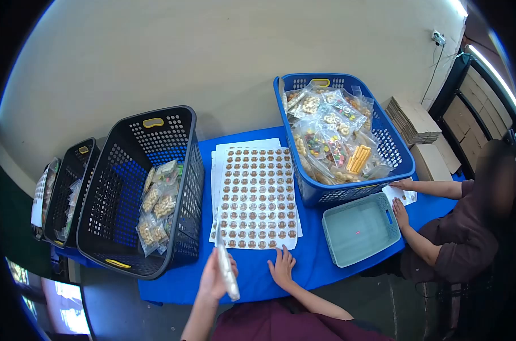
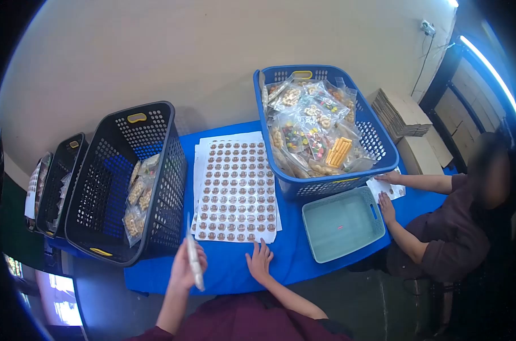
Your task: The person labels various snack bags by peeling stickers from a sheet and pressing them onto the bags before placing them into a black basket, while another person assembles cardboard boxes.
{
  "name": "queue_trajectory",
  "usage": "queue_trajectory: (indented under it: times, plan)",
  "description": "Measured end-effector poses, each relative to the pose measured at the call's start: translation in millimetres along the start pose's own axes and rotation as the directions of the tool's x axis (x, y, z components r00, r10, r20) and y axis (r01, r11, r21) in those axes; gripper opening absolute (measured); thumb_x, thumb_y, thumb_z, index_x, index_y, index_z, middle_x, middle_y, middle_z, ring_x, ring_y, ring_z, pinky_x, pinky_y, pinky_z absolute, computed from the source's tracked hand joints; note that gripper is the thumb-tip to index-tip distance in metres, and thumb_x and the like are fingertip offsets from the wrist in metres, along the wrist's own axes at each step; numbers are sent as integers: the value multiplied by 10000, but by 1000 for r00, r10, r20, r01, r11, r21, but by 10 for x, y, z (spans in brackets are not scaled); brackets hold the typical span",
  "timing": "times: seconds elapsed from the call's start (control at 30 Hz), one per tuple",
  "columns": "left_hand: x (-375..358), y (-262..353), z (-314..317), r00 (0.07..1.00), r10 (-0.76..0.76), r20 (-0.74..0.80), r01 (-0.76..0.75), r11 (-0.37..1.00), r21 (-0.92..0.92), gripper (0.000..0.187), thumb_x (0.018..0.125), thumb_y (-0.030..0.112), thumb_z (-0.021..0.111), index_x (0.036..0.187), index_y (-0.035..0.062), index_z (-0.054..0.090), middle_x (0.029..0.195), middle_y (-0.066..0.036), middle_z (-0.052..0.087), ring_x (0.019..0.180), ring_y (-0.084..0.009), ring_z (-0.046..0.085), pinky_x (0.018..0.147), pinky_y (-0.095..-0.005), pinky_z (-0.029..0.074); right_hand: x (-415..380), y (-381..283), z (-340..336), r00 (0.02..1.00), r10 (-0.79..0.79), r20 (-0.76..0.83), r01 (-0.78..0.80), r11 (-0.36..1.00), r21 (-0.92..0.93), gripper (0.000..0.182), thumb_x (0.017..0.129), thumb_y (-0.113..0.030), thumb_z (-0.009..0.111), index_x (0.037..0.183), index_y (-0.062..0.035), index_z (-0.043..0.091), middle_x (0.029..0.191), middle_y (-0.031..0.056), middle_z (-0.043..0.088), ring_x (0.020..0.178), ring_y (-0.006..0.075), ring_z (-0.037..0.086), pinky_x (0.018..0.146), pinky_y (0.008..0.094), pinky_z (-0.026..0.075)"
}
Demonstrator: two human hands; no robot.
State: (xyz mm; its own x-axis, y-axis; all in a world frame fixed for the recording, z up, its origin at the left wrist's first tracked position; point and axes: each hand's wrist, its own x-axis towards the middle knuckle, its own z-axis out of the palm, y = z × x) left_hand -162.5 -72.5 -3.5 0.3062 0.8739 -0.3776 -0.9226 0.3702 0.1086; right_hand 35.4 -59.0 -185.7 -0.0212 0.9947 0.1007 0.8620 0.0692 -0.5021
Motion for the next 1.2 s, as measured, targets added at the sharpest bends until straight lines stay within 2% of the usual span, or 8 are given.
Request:
queue_trajectory:
  times: [0.07, 0.33, 0.47, 0.63, 0.73, 0.87, 0.97, 1.2]
  plan:
    - [66, -259, -148, 988, 12, -154, -34, 990, -140, 282, 879, 331, 447, 956, 75, 538, 852, -62, 577, 810, -182, 575, 750, -343, 484, 208, 132, 126, 1000, 5, -4, -4, 998, 62, 535, 741, -219, 606, 1186, -22, 385, 1244, 133, 356, 1089, 292, 360, 876, 463, 253]
    - [205, -538, -238, 988, -47, -149, 8, 969, -248, 320, 848, 262, 497, 1004, -16, 520, 977, -135, 567, 906, -256, 563, 781, -367, 492, 486, 215, 226, 993, -102, -57, 98, 992, -79, 262, 715, -134, 577, 976, -116, 583, 1129, 87, 445, 1022, 250, 400, 856, 416, 273]
    - [332, -560, -412, 996, -29, -83, 1, 948, -318, 291, 847, 231, 489, 1013, -7, 522, 995, -132, 565, 928, -252, 562, 767, -356, 501, 533, 251, 380, 995, -40, -91, 43, 999, 29, 180, 692, -100, 569, 869, -111, 600, 1114, 94, 443, 1025, 259, 388, 842, 437, 275]
    - [390, -679, -368, 989, 47, -144, -78, 973, -219, 286, 842, 217, 487, 1033, 5, 515, 983, -119, 580, 882, -240, 585, 741, -371, 506, 585, 169, 263, 1000, -6, -11, 6, 999, 39, 123, 650, -110, 600, 773, -103, 593, 1094, 134, 429, 1000, 289, 397, 801, 455, 289]
    - [412, -720, -379, 978, 54, -202, -92, 979, -182, 293, 835, 212, 494, 1046, 10, 508, 979, -107, 585, 855, -240, 589, 744, -376, 492, 597, 143, 220, 994, 9, 111, -30, 982, 184, 107, 669, -120, 580, 762, -71, 600, 1177, 208, 394, 1117, 347, 334, 883, 548, 240]
    - [438, -741, -425, 963, 121, -239, -150, 983, -105, 316, 841, 212, 479, 1091, 20, 480, 1013, -103, 575, 900, -243, 571, 798, -387, 463, 521, 178, -149, 889, -110, 444, -1, 970, 242, 80, 687, -124, 573, 708, -57, 533, 1314, 272, 262, 1236, 440, 192, 951, 618, 161]
    - [492, -733, -350, 952, 192, -238, -193, 981, 18, 323, 861, 213, 455, 1129, 33, 458, 1044, -98, 564, 950, -238, 554, 845, -391, 443, 488, 588, 1, 911, -229, 343, 53, 889, 454, 99, 686, -116, 576, 708, -48, 507, 1262, 280, 342, 1186, 413, 315, 943, 596, 209]
    - [534, -695, -293, 941, 253, -224, -217, 961, 173, 326, 903, 223, 407, 1165, 32, 435, 1086, -96, 547, 974, -214, 551, 833, -368, 463, 628, 785, -150, 952, -184, 244, 67, 905, 421, 144, 700, -143, 598, 768, -39, 526, 1157, 258, 455, 1091, 351, 444, 895, 479, 328]
